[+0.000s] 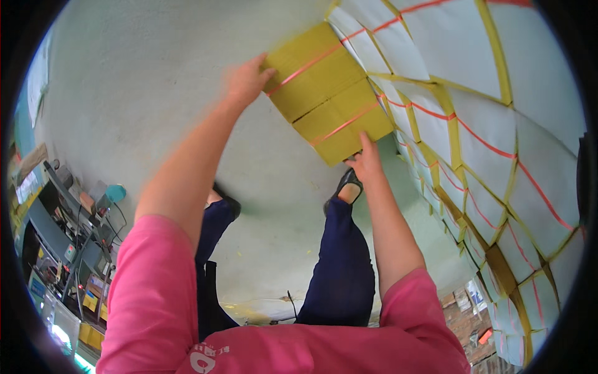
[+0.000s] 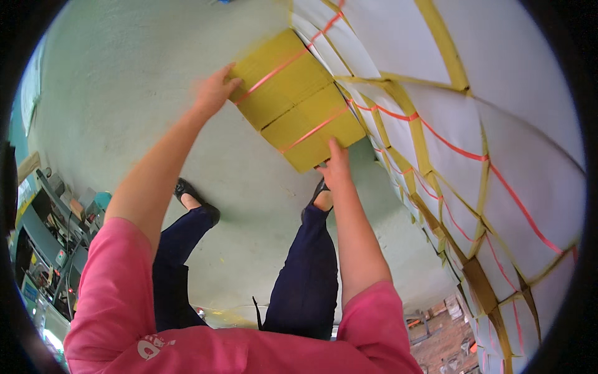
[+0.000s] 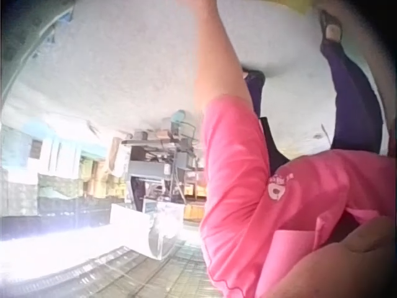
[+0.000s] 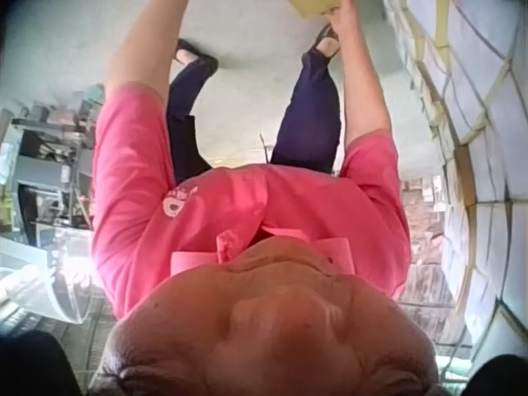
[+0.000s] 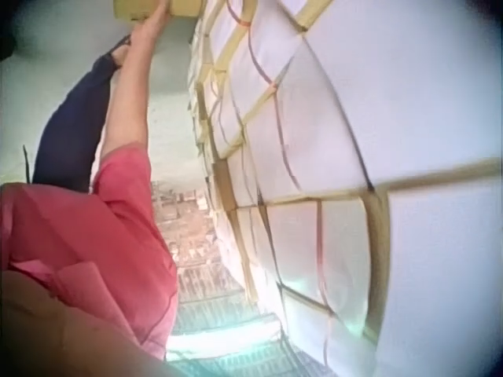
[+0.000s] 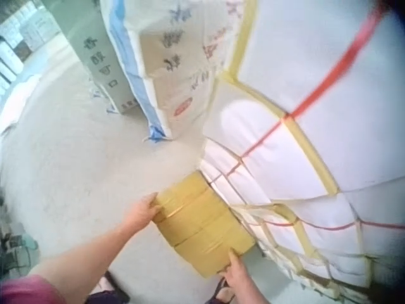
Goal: Bundling stacks of yellow paper with rubber bands and organizing them with slips in a factory setting.
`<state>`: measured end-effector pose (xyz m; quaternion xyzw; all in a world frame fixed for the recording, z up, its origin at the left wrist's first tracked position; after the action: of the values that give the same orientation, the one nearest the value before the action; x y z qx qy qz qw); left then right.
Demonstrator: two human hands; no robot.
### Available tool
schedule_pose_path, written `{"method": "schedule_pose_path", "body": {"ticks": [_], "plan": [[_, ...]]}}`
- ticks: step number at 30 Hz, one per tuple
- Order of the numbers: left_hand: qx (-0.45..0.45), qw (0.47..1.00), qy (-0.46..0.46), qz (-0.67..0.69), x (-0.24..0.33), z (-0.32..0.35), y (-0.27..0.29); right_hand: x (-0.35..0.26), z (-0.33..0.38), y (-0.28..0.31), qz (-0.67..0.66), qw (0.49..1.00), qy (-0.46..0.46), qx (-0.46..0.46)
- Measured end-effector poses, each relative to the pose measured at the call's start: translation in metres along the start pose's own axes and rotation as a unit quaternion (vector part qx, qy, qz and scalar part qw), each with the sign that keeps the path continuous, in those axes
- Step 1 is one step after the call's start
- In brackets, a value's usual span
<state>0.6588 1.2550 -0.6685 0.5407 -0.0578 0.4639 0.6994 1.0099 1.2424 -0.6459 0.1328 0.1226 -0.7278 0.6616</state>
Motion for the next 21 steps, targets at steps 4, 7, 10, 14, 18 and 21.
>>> {"method": "schedule_pose_path", "body": {"ticks": [4,7,10,14,18,21], "plan": [[0.108,0.994,0.013,-0.007,0.003,0.058,0.012,0.019,0.088,0.029,0.200,0.969,0.127,0.077],[0.049,0.997,0.047,-0.026,-0.060,0.154,0.084,0.014,0.232,0.034,0.291,0.952,0.093,-0.012],[0.010,0.987,0.158,-0.023,-0.169,0.291,0.190,0.022,0.368,0.027,0.471,0.817,0.331,-0.033],[0.120,0.874,0.467,-0.066,-0.283,0.568,0.342,0.025,0.410,0.001,0.610,0.683,0.400,-0.030],[0.077,0.813,0.571,-0.087,-0.178,0.783,0.289,0.020,0.398,-0.003,0.717,0.609,0.332,-0.071],[-0.026,0.776,0.584,0.237,-0.099,0.874,0.194,0.009,0.370,0.043,0.821,0.449,0.320,-0.151]]}}
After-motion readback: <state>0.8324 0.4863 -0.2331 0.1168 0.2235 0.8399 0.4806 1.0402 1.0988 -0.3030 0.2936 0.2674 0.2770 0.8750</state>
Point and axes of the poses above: each hand's wrist, its own z-axis away from the middle knuckle, its own y-axis out of the back of the hand, x = y × z, the point moved 1 cm from there along -z, towards the middle knuckle, and after that the axes turned 8 degrees about x, right-handed, at the moved point
